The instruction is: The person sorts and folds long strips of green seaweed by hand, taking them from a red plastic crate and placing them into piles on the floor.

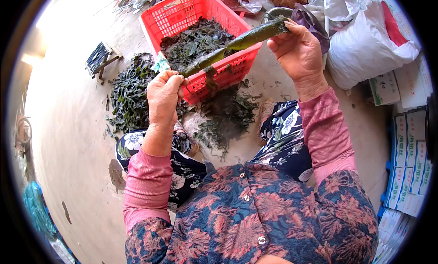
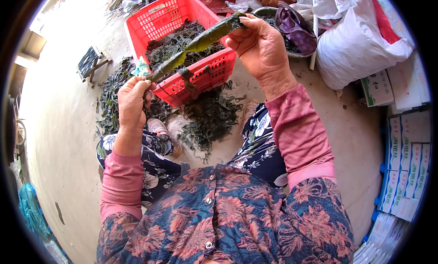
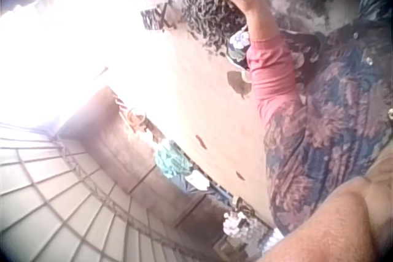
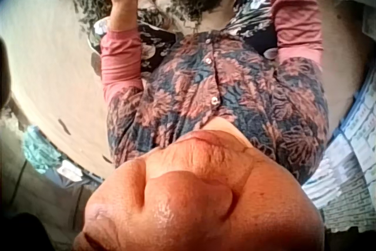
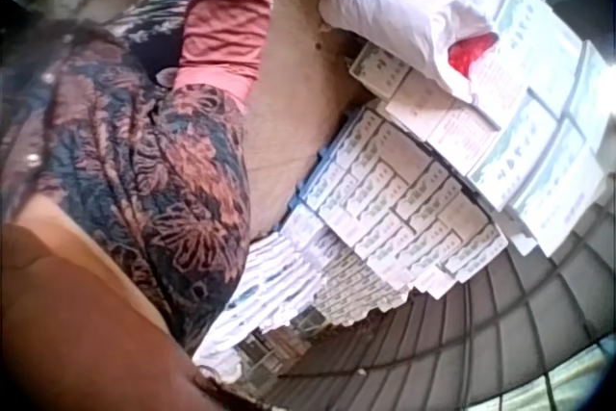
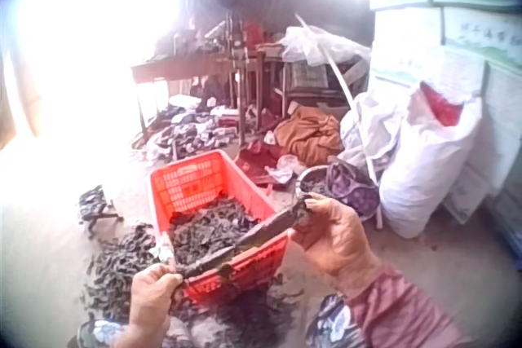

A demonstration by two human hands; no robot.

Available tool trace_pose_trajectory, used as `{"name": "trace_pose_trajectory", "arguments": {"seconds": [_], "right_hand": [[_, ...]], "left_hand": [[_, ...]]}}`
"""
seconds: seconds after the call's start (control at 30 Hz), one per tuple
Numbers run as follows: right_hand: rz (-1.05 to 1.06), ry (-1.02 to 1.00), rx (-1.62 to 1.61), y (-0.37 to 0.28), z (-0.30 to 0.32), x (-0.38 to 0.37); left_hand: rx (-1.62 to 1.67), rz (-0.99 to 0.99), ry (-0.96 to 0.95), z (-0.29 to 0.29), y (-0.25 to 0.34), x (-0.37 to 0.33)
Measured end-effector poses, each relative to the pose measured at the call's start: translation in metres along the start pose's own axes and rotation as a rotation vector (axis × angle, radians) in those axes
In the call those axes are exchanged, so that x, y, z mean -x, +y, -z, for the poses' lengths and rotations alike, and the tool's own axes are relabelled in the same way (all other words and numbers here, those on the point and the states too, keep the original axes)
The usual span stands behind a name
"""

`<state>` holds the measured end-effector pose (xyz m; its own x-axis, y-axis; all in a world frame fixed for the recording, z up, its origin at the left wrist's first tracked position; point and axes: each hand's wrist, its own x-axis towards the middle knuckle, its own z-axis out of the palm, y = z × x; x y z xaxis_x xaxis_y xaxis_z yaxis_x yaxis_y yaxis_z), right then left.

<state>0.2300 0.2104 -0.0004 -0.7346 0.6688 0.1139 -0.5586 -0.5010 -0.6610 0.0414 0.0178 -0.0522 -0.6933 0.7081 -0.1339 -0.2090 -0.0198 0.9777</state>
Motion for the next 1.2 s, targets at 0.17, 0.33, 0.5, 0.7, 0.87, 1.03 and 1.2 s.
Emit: {"name": "trace_pose_trajectory", "arguments": {"seconds": [0.17, 0.33, 0.5, 0.7, 0.87, 1.03, 1.2], "right_hand": [[0.046, 0.041, 0.020, -0.002, 0.001, -0.002], [0.077, 0.070, 0.074, -0.001, -0.006, -0.002], [-0.034, 0.000, 0.342, 0.012, -0.012, 0.002], [-0.236, -0.073, 0.409, 0.032, -0.014, 0.003], [-0.075, -0.109, 0.166, 0.047, -0.017, 0.003], [-0.041, -0.120, -0.155, 0.054, -0.043, 0.007], [-0.142, -0.332, -0.257, 0.055, -0.044, 0.007]], "left_hand": [[-0.116, 0.020, -0.037, -0.001, -0.003, 0.001], [0.015, -0.101, 0.029, 0.002, -0.007, -0.001], [0.714, -0.196, -0.223, 0.003, 0.020, -0.007], [0.889, -0.190, -0.211, -0.003, 0.039, -0.008], [0.838, -0.096, -0.219, 0.000, 0.035, -0.009], [0.673, 0.096, -0.161, -0.018, 0.035, -0.001], [0.614, 0.209, -0.244, -0.022, 0.024, -0.005]]}}
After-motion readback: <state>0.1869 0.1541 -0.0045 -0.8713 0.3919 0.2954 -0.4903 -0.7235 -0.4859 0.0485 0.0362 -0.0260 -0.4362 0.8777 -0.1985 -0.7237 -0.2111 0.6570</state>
